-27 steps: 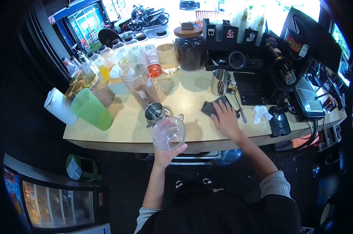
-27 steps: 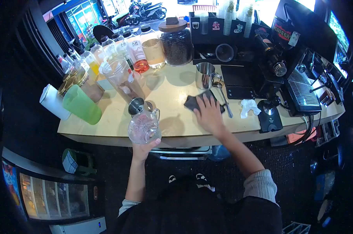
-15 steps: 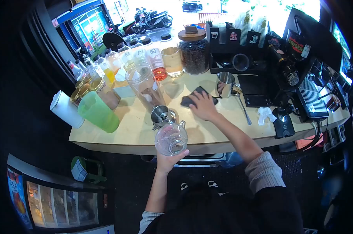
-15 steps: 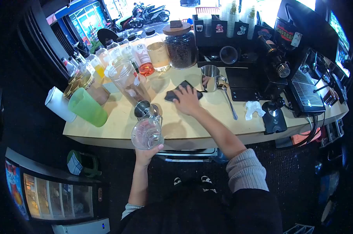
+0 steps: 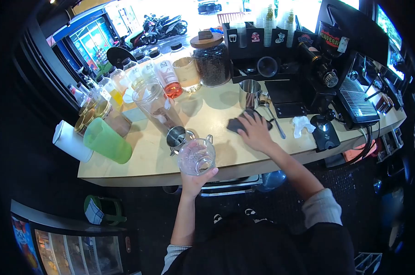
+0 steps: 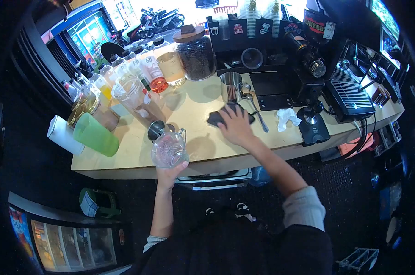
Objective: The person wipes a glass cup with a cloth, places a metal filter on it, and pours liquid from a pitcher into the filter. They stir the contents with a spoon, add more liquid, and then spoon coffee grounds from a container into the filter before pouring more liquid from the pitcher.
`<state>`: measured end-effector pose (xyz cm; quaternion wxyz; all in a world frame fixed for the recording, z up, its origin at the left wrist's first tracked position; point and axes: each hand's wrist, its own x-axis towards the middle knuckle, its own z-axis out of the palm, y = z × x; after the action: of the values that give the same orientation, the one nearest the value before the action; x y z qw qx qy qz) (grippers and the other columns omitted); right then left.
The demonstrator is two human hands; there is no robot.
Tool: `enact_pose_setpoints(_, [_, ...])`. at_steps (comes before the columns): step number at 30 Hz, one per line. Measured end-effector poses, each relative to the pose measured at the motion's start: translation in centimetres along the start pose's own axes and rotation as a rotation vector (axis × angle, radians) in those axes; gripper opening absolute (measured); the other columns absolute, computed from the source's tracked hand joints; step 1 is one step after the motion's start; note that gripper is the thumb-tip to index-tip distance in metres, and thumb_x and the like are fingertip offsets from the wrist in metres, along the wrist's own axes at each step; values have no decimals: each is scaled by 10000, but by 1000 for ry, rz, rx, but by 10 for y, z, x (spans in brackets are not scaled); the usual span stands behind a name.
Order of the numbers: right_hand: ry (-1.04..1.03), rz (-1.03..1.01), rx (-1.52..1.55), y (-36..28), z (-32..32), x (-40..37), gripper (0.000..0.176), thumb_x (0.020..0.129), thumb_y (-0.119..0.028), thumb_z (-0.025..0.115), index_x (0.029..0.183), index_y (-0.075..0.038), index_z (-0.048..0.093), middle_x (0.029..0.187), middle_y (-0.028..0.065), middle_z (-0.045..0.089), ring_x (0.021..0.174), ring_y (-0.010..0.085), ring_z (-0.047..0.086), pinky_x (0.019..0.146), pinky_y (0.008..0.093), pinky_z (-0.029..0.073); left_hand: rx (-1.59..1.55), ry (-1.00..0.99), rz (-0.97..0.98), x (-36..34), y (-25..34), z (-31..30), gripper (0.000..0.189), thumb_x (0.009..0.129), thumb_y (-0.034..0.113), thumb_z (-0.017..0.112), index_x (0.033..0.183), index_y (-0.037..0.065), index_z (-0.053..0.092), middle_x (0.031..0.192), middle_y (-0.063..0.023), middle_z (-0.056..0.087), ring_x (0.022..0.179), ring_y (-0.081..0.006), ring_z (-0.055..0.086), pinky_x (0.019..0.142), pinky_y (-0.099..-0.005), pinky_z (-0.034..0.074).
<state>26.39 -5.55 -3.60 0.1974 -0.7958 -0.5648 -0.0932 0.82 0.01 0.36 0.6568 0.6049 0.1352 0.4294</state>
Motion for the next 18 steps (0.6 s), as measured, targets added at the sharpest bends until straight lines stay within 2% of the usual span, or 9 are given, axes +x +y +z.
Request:
enact_pose_setpoints(2, [70, -79, 41, -20, 20, 12, 470, 896, -355, 508, 1309, -133, 495, 1404, 126, 424, 1282, 390, 354, 1045, 592, 222, 14, 1, -11, 3, -3, 3, 877, 652, 15, 808, 1372, 52, 309, 1236, -108, 455, 1122, -203, 504, 926, -339, 472])
enact_pose_setpoints(4, [15, -249, 93, -44, 11, 4, 455, 897, -360, 503, 1296, -140, 513, 1381, 124, 449, 1281, 380, 360, 1051, 582, 227, -4, 31, 1, 10, -7, 7, 864, 656, 21, 811, 1355, 53, 306, 1238, -112, 454, 1118, -204, 505, 927, -340, 470])
enact_pose_setpoints(7, [-57, -414, 162, -53, -5, -30, 461, 895, -356, 520, 1312, -159, 498, 1375, 121, 459, 1303, 365, 356, 1079, 508, 248, -35, 26, 15, 27, -16, 15, 840, 660, 22, 813, 1333, 52, 311, 1237, -115, 455, 1127, -210, 496, 934, -346, 463])
enact_pose_setpoints(11, [-117, -383, 165, -9, -35, -57, 470, 899, -346, 520, 1320, -139, 482, 1377, 135, 457, 1305, 373, 357, 1089, 497, 246, 97, 86, 103, 53, -38, 22, 848, 647, 59, 843, 1317, 34, 325, 1232, -127, 460, 1150, -214, 481, 965, -346, 435])
enact_pose_setpoints(13, [-35, -164, 138, 21, -38, -51, 472, 903, -344, 510, 1319, -124, 476, 1378, 152, 454, 1301, 380, 361, 1093, 509, 239, 191, 117, 139, 66, -51, 27, 859, 637, 81, 857, 1312, 18, 328, 1227, -133, 466, 1149, -218, 482, 973, -346, 427])
enact_pose_setpoints(14, [-33, -166, 137, 27, -36, -48, 472, 903, -344, 510, 1319, -124, 476, 1378, 152, 454, 1301, 380, 361, 1093, 509, 239, 289, 147, 177, 72, -58, 28, 873, 628, 103, 870, 1307, 3, 331, 1223, -140, 472, 1149, -223, 484, 982, -347, 419])
enact_pose_setpoints(16, [22, -9, 60, 35, -31, -39, 473, 901, -338, 510, 1318, -118, 471, 1378, 166, 449, 1297, 386, 362, 1087, 528, 237, 346, 152, 192, 83, -73, 29, 890, 610, 134, 888, 1292, -22, 338, 1216, -157, 485, 1151, -244, 488, 995, -358, 407])
enact_pose_setpoints(18, [38, 1, 24, 31, -26, -35, 471, 899, -339, 512, 1315, -120, 475, 1371, 167, 450, 1292, 392, 362, 1081, 547, 234, 315, 150, 118, 91, -81, 32, 893, 596, 144, 895, 1279, -24, 345, 1220, -174, 490, 1160, -249, 490, 1000, -358, 401])
